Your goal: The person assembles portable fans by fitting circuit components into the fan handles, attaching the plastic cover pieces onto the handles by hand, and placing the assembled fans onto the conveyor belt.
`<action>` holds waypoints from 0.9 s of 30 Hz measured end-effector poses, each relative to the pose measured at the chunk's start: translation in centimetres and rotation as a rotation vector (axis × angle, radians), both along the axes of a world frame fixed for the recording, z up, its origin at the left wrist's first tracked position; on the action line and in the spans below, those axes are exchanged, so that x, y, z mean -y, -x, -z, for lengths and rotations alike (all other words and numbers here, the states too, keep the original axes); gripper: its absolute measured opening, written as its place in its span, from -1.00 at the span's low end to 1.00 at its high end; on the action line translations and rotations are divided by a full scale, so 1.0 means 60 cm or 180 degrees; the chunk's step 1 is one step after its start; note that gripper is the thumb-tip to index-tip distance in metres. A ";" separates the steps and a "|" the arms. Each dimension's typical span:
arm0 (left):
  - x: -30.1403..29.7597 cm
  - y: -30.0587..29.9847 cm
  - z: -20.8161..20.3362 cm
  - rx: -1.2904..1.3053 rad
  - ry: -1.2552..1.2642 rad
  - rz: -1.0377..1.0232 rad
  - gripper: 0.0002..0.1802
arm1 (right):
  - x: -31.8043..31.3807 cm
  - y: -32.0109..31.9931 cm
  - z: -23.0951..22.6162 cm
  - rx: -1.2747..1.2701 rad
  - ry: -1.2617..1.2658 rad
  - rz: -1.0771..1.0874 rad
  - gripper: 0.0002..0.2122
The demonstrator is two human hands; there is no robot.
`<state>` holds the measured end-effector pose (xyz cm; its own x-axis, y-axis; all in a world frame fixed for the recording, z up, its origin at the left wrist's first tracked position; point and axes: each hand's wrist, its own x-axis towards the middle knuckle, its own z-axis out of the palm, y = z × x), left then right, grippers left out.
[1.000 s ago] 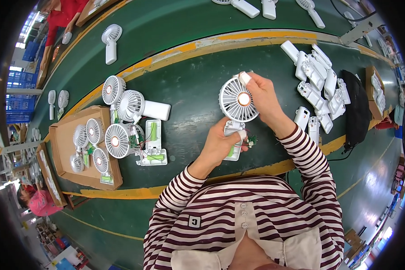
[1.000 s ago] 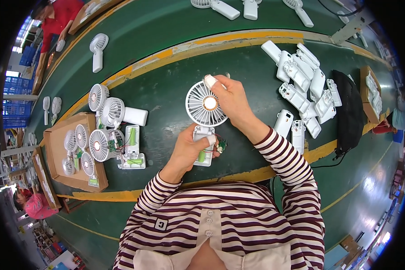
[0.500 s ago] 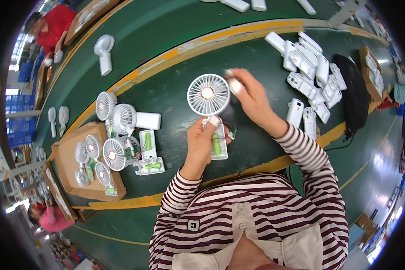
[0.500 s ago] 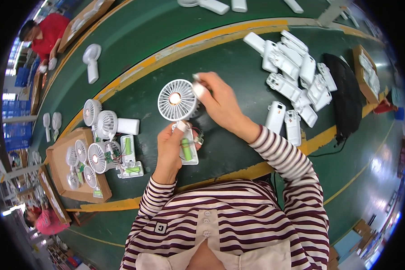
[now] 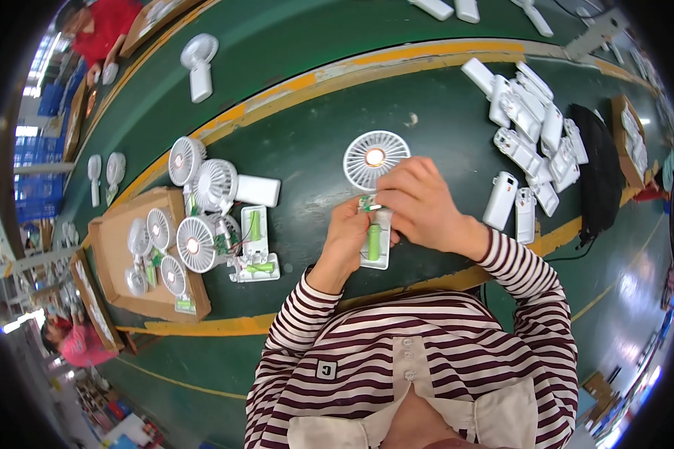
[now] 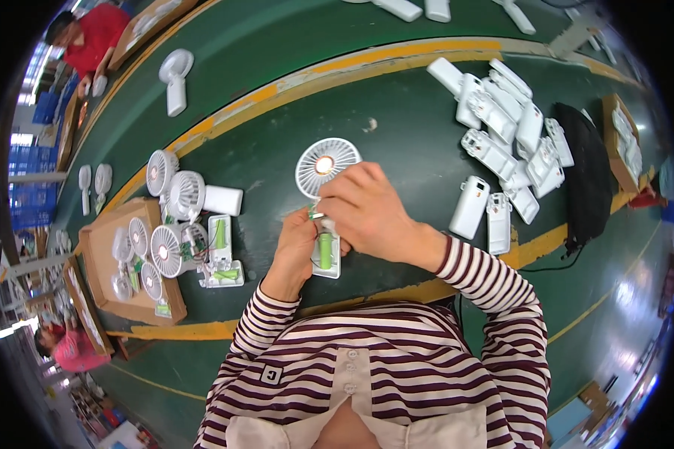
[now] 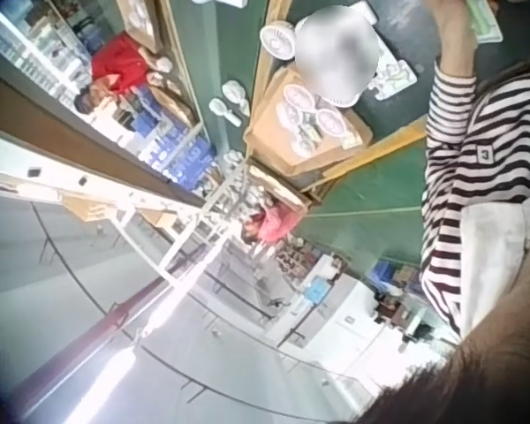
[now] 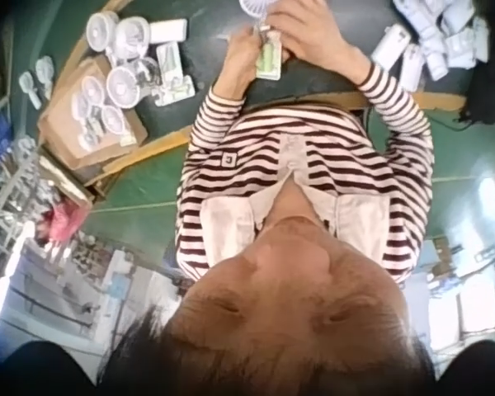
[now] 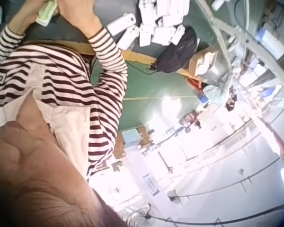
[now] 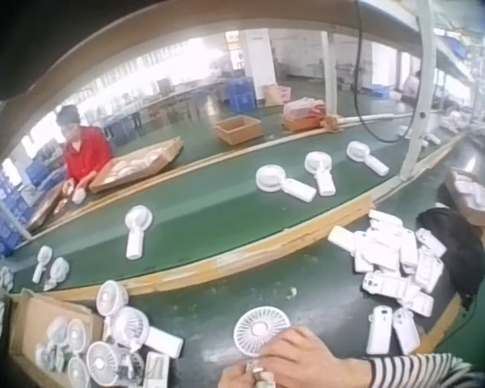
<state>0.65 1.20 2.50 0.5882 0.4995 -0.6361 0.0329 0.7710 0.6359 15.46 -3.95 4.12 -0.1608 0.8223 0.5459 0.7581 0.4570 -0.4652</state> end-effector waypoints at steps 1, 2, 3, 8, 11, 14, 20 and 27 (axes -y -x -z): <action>0.000 0.002 -0.001 0.0001 0.0056 0.0047 -0.81 | -0.001 -0.004 -0.002 -0.0166 0.0047 -0.0075 -0.72; 0.001 0.003 -0.001 0.0004 0.0113 0.0097 -0.81 | -0.002 -0.007 -0.007 -0.0174 0.0045 -0.0132 -0.72; 0.002 0.006 0.003 0.0076 0.0137 0.0123 -0.81 | -0.003 -0.008 -0.012 -0.0139 0.0117 -0.0215 -0.72; -0.001 0.016 -0.003 -0.0006 0.0245 0.0180 -0.82 | -0.009 -0.006 -0.023 0.0181 -0.0051 -0.0425 -0.69; -0.002 0.016 -0.003 0.0023 0.0260 0.0231 -0.82 | -0.002 -0.004 -0.018 0.0353 -0.0359 -0.0297 -0.68; 0.000 0.015 -0.001 0.0034 0.0233 0.0194 -0.81 | 0.009 0.000 -0.015 0.0605 -0.0490 -0.0083 -0.69; 0.001 0.027 0.019 0.0910 0.0323 -0.0335 -0.71 | 0.024 0.026 0.005 0.0366 -0.0768 0.0232 -0.78; 0.000 0.016 -0.004 0.0668 0.0161 -0.0470 -0.67 | 0.036 0.038 0.037 0.0196 -0.0766 0.0353 -0.84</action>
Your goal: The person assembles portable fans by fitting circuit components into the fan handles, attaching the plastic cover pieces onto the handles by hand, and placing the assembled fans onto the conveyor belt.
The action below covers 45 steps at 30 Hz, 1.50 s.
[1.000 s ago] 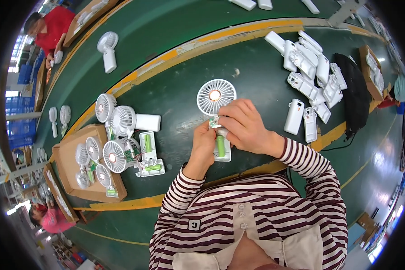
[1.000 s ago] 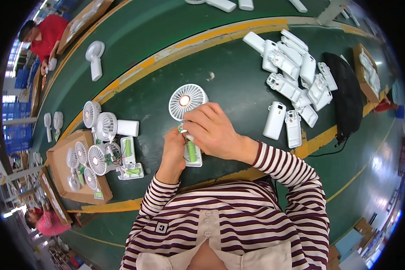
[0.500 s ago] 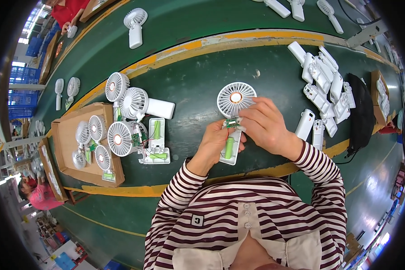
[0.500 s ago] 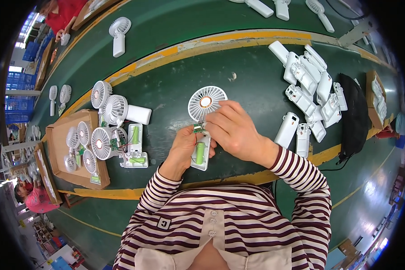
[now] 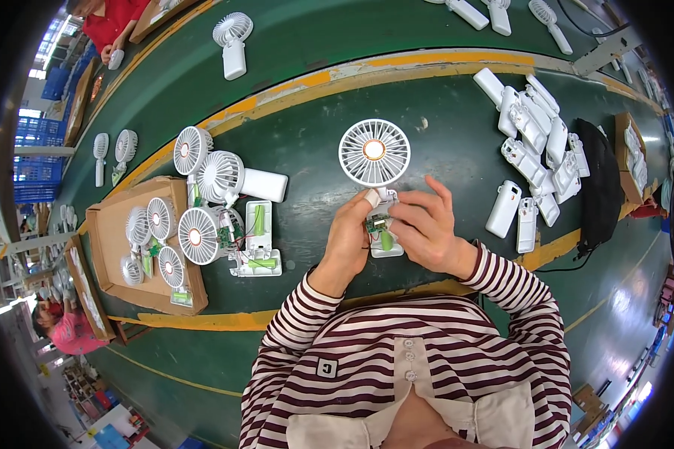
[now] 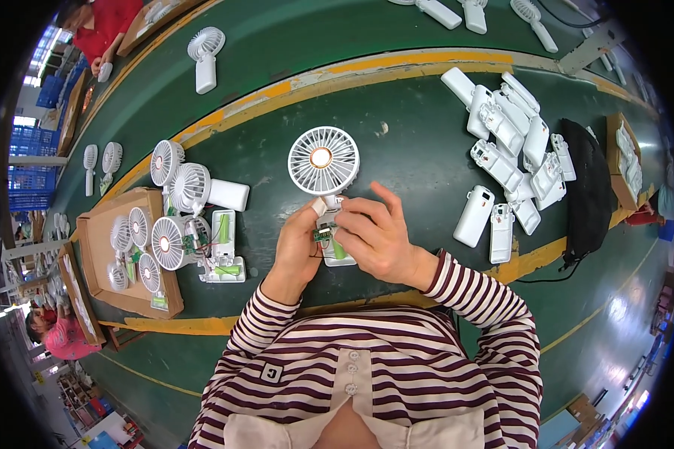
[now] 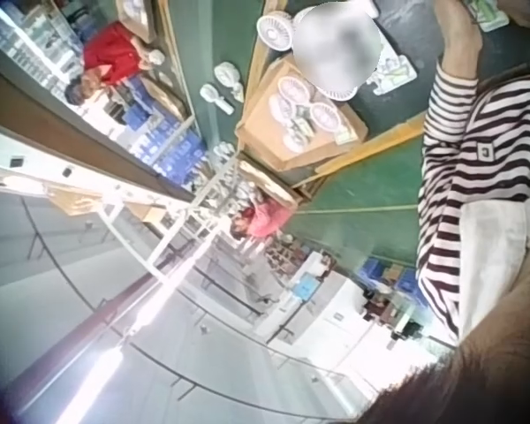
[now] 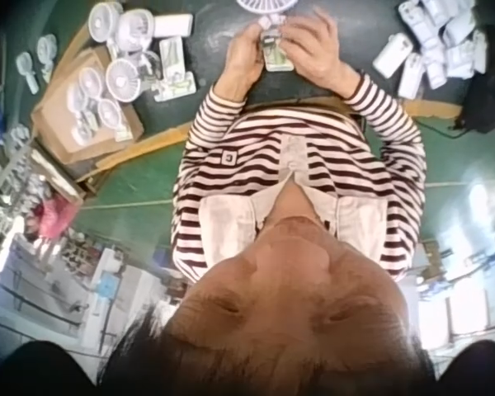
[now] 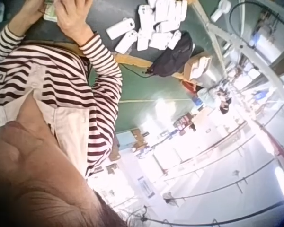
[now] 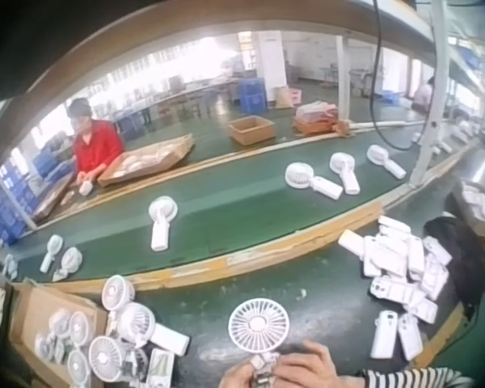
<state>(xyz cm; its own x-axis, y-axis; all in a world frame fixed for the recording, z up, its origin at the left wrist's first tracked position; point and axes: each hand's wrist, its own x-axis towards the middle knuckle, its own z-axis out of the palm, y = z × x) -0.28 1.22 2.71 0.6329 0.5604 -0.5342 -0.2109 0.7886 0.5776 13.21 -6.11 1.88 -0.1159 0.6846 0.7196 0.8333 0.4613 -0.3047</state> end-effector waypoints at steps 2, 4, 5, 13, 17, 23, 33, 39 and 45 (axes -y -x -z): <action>0.000 -0.003 -0.003 -0.0032 -0.0036 0.0063 -0.67 | 0.001 -0.005 -0.005 0.0075 0.0096 -0.0035 -0.85; 0.004 -0.009 -0.006 -0.0175 -0.0086 0.0011 -0.69 | 0.000 -0.013 -0.010 0.0250 0.0306 0.0088 -0.84; 0.004 -0.010 -0.008 -0.0174 -0.0080 0.0026 -0.69 | 0.000 -0.017 -0.016 0.0250 0.0313 0.0102 -0.84; -0.012 -0.019 -0.026 -0.0076 0.0423 0.0080 -0.70 | -0.018 -0.052 -0.059 -0.1208 0.1406 -0.0369 -0.81; -0.018 -0.019 -0.027 0.0256 0.0543 0.0187 -0.66 | -0.025 -0.060 -0.058 -0.1547 0.1722 -0.0592 -0.83; -0.017 -0.020 -0.037 0.0115 0.0416 0.0281 -0.61 | -0.027 -0.061 -0.060 -0.1535 0.1925 -0.0704 -0.83; -0.017 -0.015 -0.034 0.0164 0.0520 0.0207 -0.65 | -0.030 -0.053 -0.061 -0.1277 0.1801 -0.0623 -0.88; -0.018 -0.013 -0.030 0.0265 0.0603 0.0290 -0.69 | -0.029 -0.055 -0.063 -0.1153 0.1746 -0.0673 -0.86; -0.015 -0.013 -0.015 0.0000 0.0568 0.0299 -0.70 | -0.027 -0.054 -0.058 -0.0511 0.1447 -0.0705 -0.82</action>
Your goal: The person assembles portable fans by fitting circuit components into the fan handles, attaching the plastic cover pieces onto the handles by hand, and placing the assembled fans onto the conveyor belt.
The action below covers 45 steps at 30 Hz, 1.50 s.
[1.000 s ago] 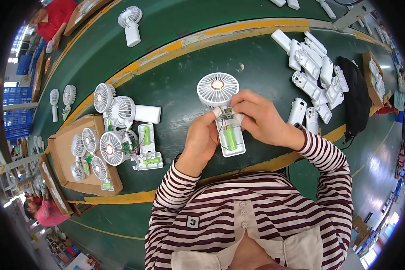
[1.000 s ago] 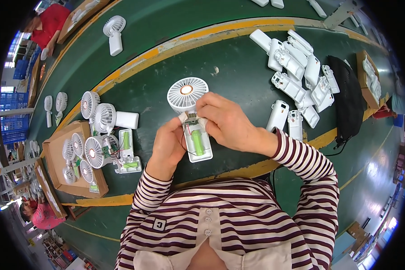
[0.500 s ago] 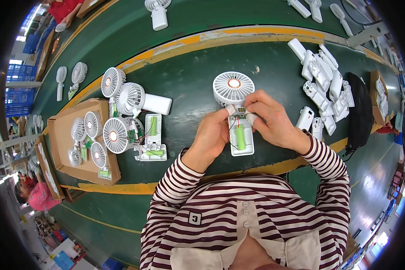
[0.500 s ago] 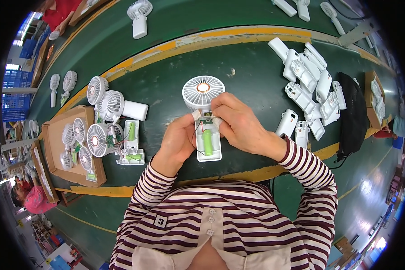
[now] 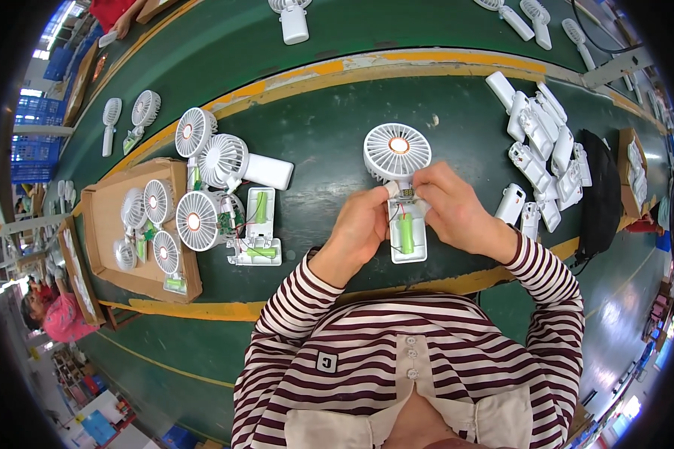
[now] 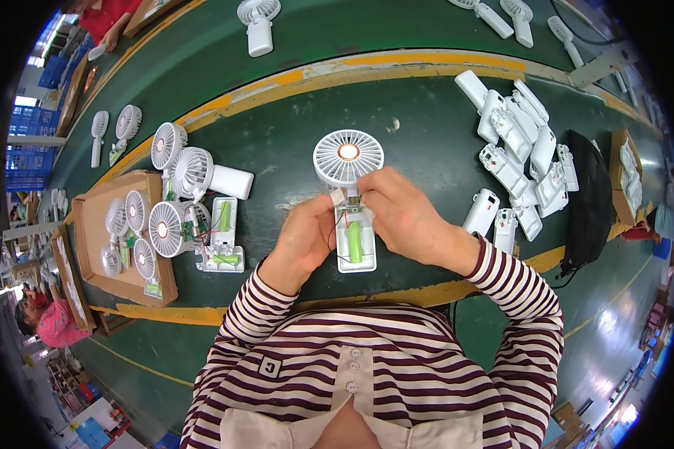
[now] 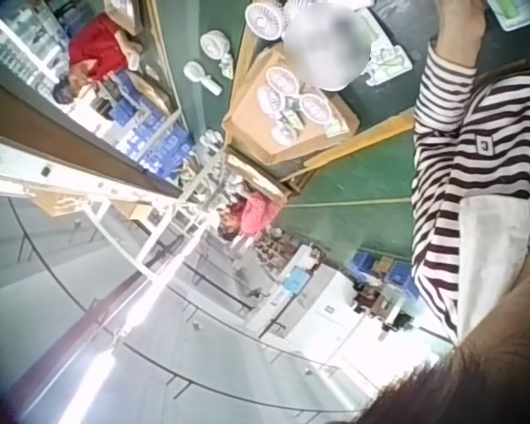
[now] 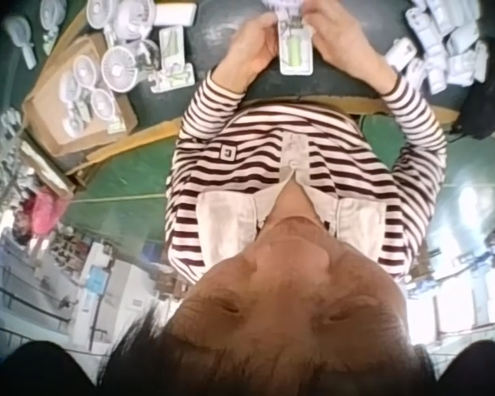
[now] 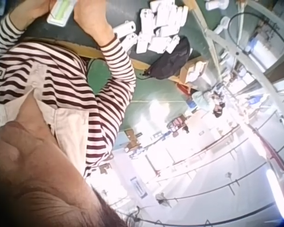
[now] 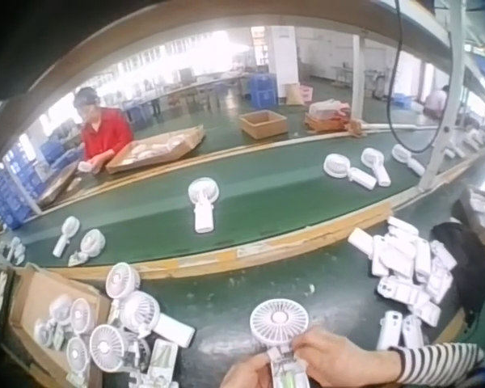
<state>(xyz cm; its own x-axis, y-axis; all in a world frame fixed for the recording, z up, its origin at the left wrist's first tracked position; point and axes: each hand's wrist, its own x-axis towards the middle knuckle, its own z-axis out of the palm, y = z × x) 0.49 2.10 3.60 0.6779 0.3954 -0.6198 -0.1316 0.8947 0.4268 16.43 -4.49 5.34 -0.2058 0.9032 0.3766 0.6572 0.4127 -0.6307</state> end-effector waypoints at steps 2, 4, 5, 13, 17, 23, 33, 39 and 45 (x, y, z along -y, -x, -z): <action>0.003 0.002 0.007 0.0055 0.0030 -0.0004 -0.71 | 0.002 0.000 0.003 0.0209 -0.0052 -0.0036 -0.82; 0.006 0.004 0.011 0.0104 0.0065 -0.0008 -0.71 | 0.003 -0.001 0.005 0.0413 -0.0100 -0.0073 -0.81; 0.007 0.004 0.012 0.0099 0.0047 -0.0052 -0.72 | 0.003 0.000 0.005 0.0505 -0.0151 -0.0123 -0.82; 0.015 0.007 0.008 -0.0465 -0.0676 0.0404 -0.77 | 0.004 0.003 0.014 0.0887 -0.0142 -0.0286 -0.85; 0.019 0.007 0.020 -0.0438 -0.0673 0.0378 -0.76 | 0.008 0.005 0.017 0.1018 -0.0075 -0.0257 -0.86; 0.022 0.005 0.028 -0.0566 -0.0526 0.0353 -0.79 | 0.019 0.015 0.020 0.1127 -0.0038 0.0166 -0.87; 0.012 -0.003 0.034 -0.0136 -0.0125 0.0208 -0.81 | 0.015 0.009 0.022 0.1181 0.0216 0.0392 -0.87; 0.008 -0.003 0.038 -0.0276 -0.0325 0.0521 -0.80 | 0.016 0.003 0.025 0.0870 0.0181 0.0457 -0.91; 0.014 -0.010 0.048 -0.0097 -0.0823 -0.0193 -0.82 | 0.016 0.019 0.030 -0.0248 0.0372 0.1185 -0.86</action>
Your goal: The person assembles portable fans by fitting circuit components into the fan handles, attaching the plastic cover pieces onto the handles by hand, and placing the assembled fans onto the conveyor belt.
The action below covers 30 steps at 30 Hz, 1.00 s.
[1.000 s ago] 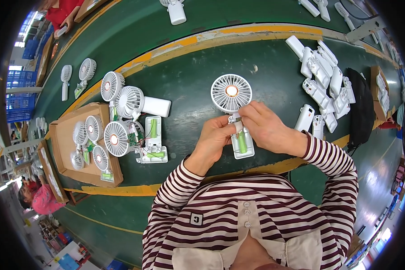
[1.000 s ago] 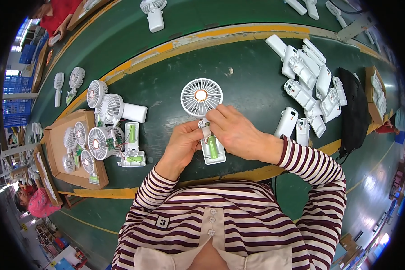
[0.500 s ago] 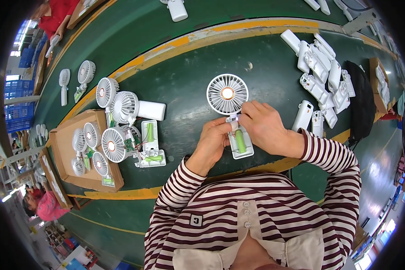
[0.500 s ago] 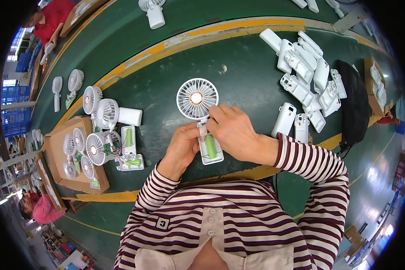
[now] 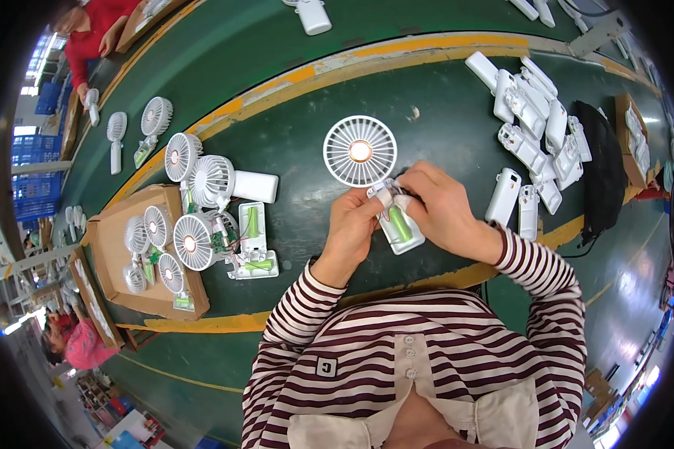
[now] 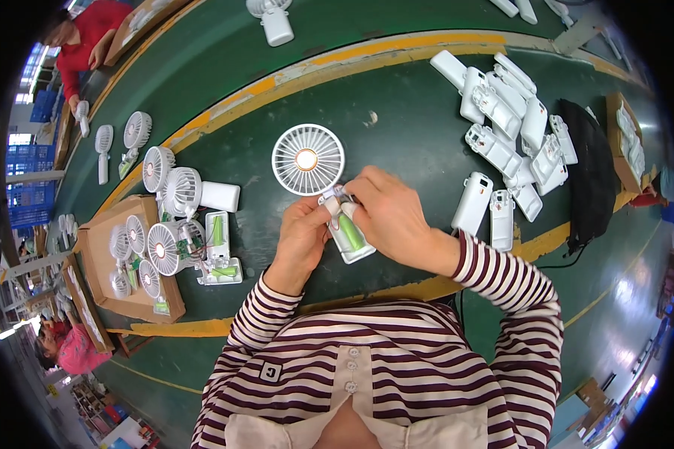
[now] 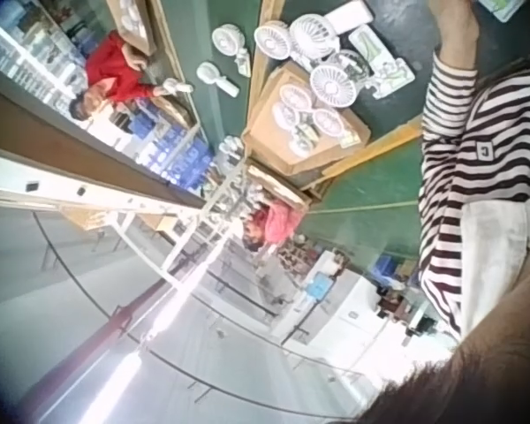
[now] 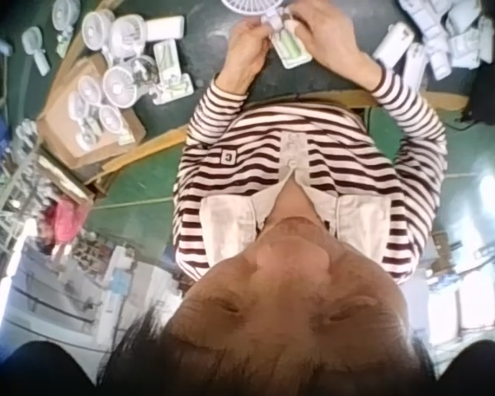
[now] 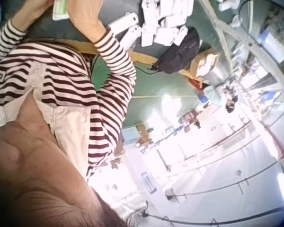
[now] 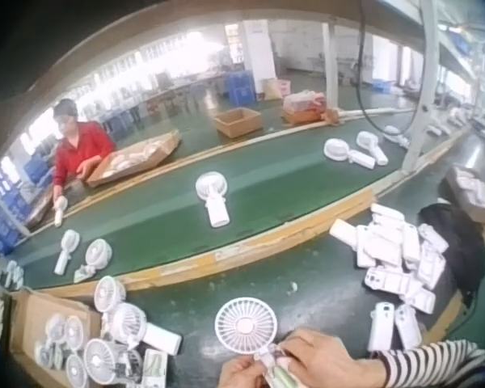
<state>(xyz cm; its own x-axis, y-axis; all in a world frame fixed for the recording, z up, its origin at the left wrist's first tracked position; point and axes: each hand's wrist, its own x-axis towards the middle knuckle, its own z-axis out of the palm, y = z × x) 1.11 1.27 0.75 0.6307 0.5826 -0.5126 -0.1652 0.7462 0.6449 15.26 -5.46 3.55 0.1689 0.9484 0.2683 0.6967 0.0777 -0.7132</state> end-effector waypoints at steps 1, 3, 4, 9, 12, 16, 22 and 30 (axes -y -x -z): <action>-0.002 -0.008 -0.005 -0.0034 -0.0018 -0.0305 -0.81 | 0.006 0.001 -0.001 -0.0197 0.0026 0.0005 -0.75; -0.010 -0.009 0.009 0.0099 -0.0099 -0.0527 -0.79 | 0.019 0.015 -0.004 0.0164 -0.0382 -0.0019 -0.60; -0.011 -0.010 0.010 0.0073 -0.0136 -0.0627 -0.78 | 0.027 0.026 -0.003 0.0375 -0.0369 -0.0168 -0.45; -0.013 -0.017 -0.002 -0.0036 -0.0183 -0.0954 -0.76 | 0.011 0.053 0.028 0.0759 -0.0683 0.0087 -0.44; -0.014 -0.012 0.003 0.0050 -0.0172 -0.1061 -0.74 | 0.006 0.054 0.050 0.0376 -0.0766 0.0345 -0.49; -0.010 -0.006 -0.003 0.0125 -0.0121 -0.1068 -0.71 | -0.001 0.042 0.053 -0.0822 -0.0174 0.0742 -0.58; -0.008 -0.010 -0.007 0.0375 -0.0218 -0.0887 -0.67 | -0.004 0.015 0.062 -0.2978 0.0683 0.0650 -0.66; 0.009 -0.004 -0.002 -0.0277 -0.0639 -0.0748 -0.77 | 0.006 0.027 0.019 0.0414 0.0412 0.0058 -0.56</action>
